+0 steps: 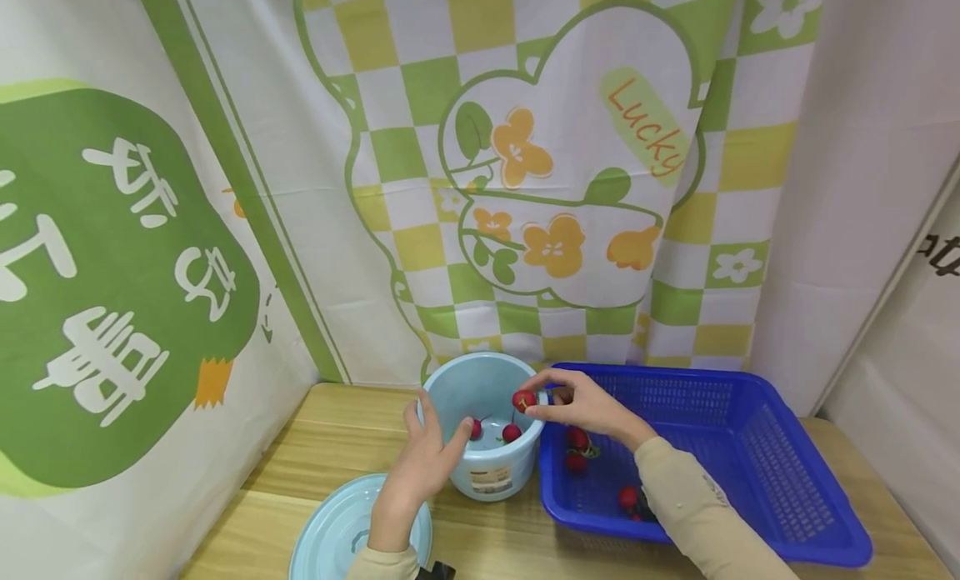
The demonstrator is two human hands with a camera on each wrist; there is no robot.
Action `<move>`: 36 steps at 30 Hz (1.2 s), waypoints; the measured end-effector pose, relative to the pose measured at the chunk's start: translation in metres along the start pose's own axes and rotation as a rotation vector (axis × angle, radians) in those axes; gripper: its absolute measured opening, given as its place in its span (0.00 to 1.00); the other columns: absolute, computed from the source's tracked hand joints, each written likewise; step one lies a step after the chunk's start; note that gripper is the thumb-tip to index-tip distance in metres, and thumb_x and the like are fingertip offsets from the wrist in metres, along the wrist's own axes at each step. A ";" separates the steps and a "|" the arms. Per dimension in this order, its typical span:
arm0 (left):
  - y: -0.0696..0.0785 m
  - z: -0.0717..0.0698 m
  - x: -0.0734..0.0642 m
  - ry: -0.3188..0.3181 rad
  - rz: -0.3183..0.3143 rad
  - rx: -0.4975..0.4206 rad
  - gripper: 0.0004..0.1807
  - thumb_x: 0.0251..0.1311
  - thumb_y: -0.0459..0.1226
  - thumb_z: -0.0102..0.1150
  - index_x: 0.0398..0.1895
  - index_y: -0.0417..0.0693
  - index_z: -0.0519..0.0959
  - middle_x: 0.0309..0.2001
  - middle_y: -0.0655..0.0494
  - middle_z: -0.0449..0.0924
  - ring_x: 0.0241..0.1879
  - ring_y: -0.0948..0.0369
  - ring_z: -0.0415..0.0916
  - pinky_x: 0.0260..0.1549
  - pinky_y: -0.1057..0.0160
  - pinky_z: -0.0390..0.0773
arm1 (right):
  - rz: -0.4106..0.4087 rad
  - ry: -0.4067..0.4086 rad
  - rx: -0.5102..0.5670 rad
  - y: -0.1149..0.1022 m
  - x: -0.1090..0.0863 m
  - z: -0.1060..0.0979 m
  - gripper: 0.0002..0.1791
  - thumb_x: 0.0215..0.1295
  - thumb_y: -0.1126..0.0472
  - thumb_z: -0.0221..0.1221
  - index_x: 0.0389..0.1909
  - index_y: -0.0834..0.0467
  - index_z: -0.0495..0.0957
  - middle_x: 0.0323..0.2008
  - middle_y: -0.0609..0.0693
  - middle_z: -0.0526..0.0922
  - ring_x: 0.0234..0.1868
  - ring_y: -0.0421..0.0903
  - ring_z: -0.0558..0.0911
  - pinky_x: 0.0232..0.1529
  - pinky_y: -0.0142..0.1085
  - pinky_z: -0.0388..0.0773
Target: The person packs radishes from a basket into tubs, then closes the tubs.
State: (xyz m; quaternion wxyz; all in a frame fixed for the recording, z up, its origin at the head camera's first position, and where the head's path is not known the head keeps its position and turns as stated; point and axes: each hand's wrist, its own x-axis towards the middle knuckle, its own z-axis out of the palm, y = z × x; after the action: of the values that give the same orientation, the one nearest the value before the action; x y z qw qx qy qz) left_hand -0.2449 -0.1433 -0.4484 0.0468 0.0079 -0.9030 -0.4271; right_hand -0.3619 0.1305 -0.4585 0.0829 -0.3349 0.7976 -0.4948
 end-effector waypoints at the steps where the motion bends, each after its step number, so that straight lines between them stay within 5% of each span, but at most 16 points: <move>1: 0.000 0.000 0.000 -0.001 0.000 0.000 0.55 0.78 0.56 0.50 0.84 0.31 0.30 0.81 0.26 0.30 0.36 0.46 0.80 0.38 0.46 0.82 | 0.002 -0.010 -0.006 0.000 0.001 0.000 0.15 0.71 0.54 0.69 0.56 0.46 0.84 0.22 0.48 0.76 0.20 0.37 0.68 0.24 0.34 0.70; 9: 0.000 -0.001 0.000 -0.012 -0.003 -0.006 0.56 0.78 0.59 0.48 0.84 0.32 0.30 0.81 0.26 0.29 0.36 0.46 0.81 0.36 0.47 0.82 | 0.029 -0.063 -0.077 -0.007 0.006 -0.005 0.18 0.70 0.50 0.70 0.59 0.43 0.85 0.26 0.50 0.79 0.19 0.37 0.65 0.23 0.34 0.69; 16: 0.000 -0.001 -0.001 -0.013 0.003 -0.014 0.56 0.78 0.60 0.48 0.84 0.32 0.29 0.81 0.26 0.29 0.29 0.50 0.78 0.29 0.52 0.78 | 0.030 -0.082 -0.112 -0.011 0.008 -0.005 0.18 0.71 0.49 0.69 0.60 0.43 0.84 0.45 0.48 0.85 0.20 0.37 0.66 0.24 0.34 0.70; 31: -0.001 -0.003 0.000 -0.008 0.008 -0.008 0.56 0.78 0.59 0.48 0.84 0.31 0.29 0.81 0.25 0.30 0.27 0.51 0.76 0.28 0.52 0.77 | 0.001 -0.096 -0.242 -0.023 0.012 -0.003 0.19 0.71 0.48 0.69 0.58 0.49 0.85 0.38 0.46 0.83 0.20 0.37 0.67 0.24 0.34 0.69; 36: -0.002 -0.003 0.001 -0.019 0.005 -0.028 0.57 0.78 0.60 0.48 0.83 0.32 0.28 0.81 0.25 0.29 0.23 0.53 0.74 0.24 0.55 0.75 | 0.043 -0.137 -0.279 -0.030 0.014 -0.007 0.18 0.70 0.46 0.69 0.57 0.45 0.86 0.47 0.43 0.86 0.25 0.41 0.73 0.30 0.36 0.75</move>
State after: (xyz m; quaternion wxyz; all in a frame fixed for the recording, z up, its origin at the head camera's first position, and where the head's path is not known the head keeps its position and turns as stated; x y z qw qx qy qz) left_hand -0.2456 -0.1464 -0.4480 0.0391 0.0010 -0.8973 -0.4397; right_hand -0.3625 0.1184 -0.4272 0.1004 -0.3591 0.8580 -0.3532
